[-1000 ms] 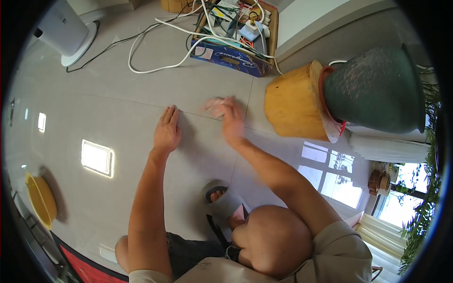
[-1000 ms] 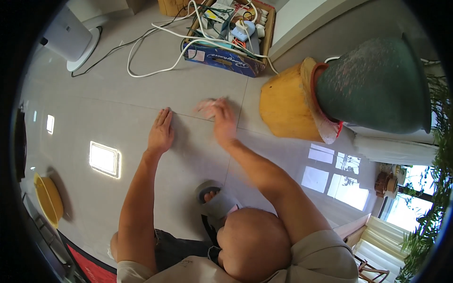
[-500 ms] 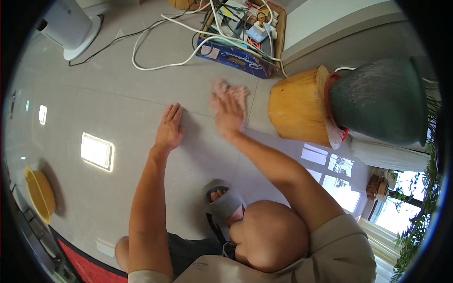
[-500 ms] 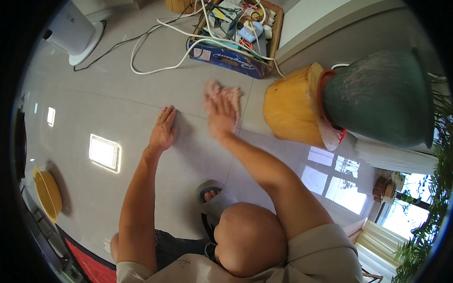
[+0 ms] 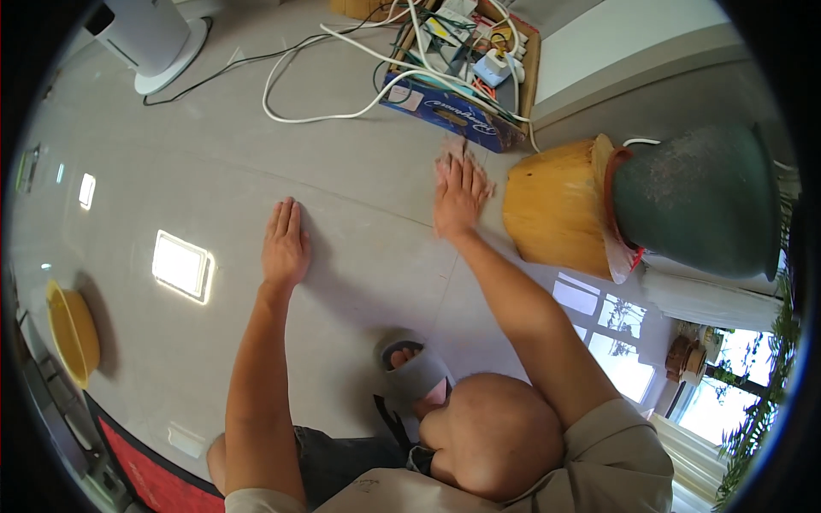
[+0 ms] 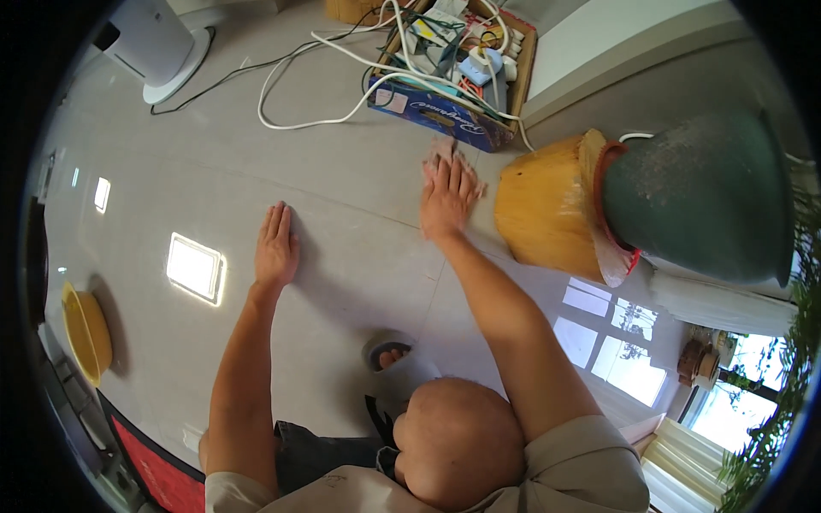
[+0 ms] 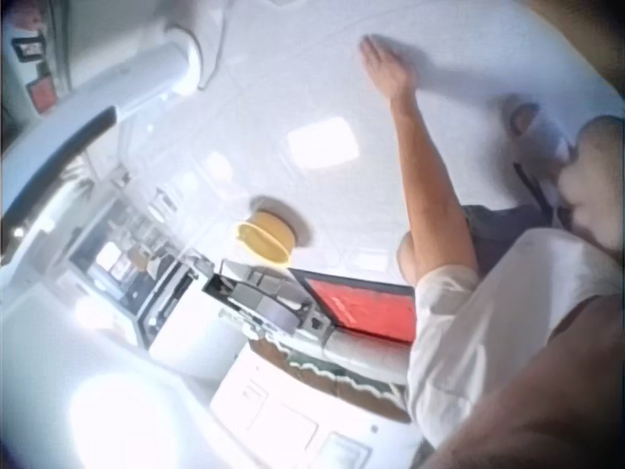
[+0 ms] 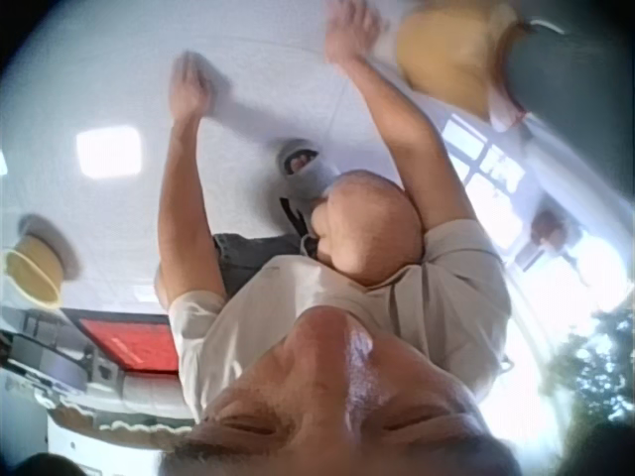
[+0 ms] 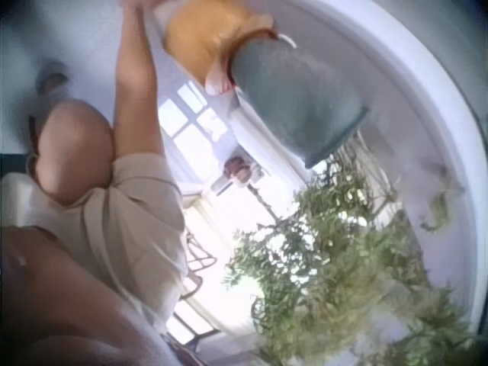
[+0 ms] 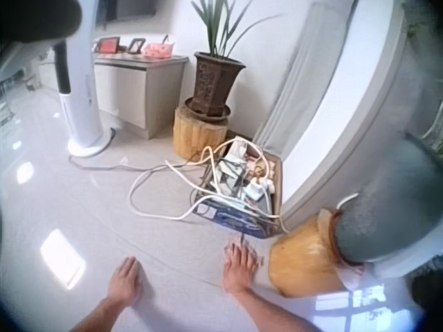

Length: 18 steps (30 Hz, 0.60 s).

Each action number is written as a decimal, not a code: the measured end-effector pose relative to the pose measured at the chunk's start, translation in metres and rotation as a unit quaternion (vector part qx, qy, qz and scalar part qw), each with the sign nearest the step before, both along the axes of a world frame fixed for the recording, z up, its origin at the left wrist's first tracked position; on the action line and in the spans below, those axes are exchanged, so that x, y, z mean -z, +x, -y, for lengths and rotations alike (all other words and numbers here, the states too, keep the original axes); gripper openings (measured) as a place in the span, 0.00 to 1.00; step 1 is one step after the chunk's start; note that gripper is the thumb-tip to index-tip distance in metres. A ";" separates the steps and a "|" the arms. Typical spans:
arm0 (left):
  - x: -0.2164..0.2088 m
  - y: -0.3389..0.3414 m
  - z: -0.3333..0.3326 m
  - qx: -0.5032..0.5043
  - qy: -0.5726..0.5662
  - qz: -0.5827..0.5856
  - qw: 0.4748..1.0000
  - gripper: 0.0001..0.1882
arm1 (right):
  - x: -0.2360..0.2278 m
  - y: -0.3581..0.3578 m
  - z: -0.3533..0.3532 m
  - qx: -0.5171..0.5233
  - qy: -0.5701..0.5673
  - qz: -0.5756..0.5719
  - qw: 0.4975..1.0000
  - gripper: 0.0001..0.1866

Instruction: The person wipes the tiled floor with a cloth, rinsing and wringing the cloth in a basin of water between wiping sessions.

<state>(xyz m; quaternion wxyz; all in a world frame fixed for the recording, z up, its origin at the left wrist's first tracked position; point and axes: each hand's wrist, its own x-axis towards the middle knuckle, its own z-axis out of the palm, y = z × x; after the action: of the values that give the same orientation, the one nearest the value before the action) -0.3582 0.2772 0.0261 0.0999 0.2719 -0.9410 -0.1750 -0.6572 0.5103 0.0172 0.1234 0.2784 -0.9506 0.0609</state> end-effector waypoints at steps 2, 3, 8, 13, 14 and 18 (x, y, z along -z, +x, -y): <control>-0.010 -0.001 -0.002 -0.002 0.025 0.020 0.999 0.31 | -0.007 -0.018 0.014 -0.110 -0.019 0.019 0.994 0.33; -0.014 -0.002 0.000 -0.001 0.043 0.027 0.999 0.32 | -0.009 -0.018 0.023 -0.115 -0.019 0.024 0.993 0.33; -0.015 0.004 0.010 0.009 0.069 0.048 0.996 0.35 | -0.017 0.031 0.056 -0.227 0.075 0.057 0.969 0.30; -0.012 0.004 0.017 0.034 0.081 -0.003 0.996 0.33 | -0.015 0.138 0.061 -0.368 0.012 0.132 0.920 0.28; -0.014 0.004 0.016 0.039 0.104 -0.001 0.994 0.34 | -0.013 0.145 0.057 -0.380 -0.022 0.166 0.910 0.27; -0.013 0.019 0.011 0.043 0.109 -0.014 0.993 0.34 | 0.001 0.131 0.022 -0.376 0.013 0.219 0.900 0.27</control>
<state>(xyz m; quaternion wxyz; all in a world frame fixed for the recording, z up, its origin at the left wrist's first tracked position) -0.3394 0.2663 0.0390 0.0754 0.2384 -0.9256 -0.2842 -0.5258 0.4881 0.0161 -0.1234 0.5961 -0.7791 0.1501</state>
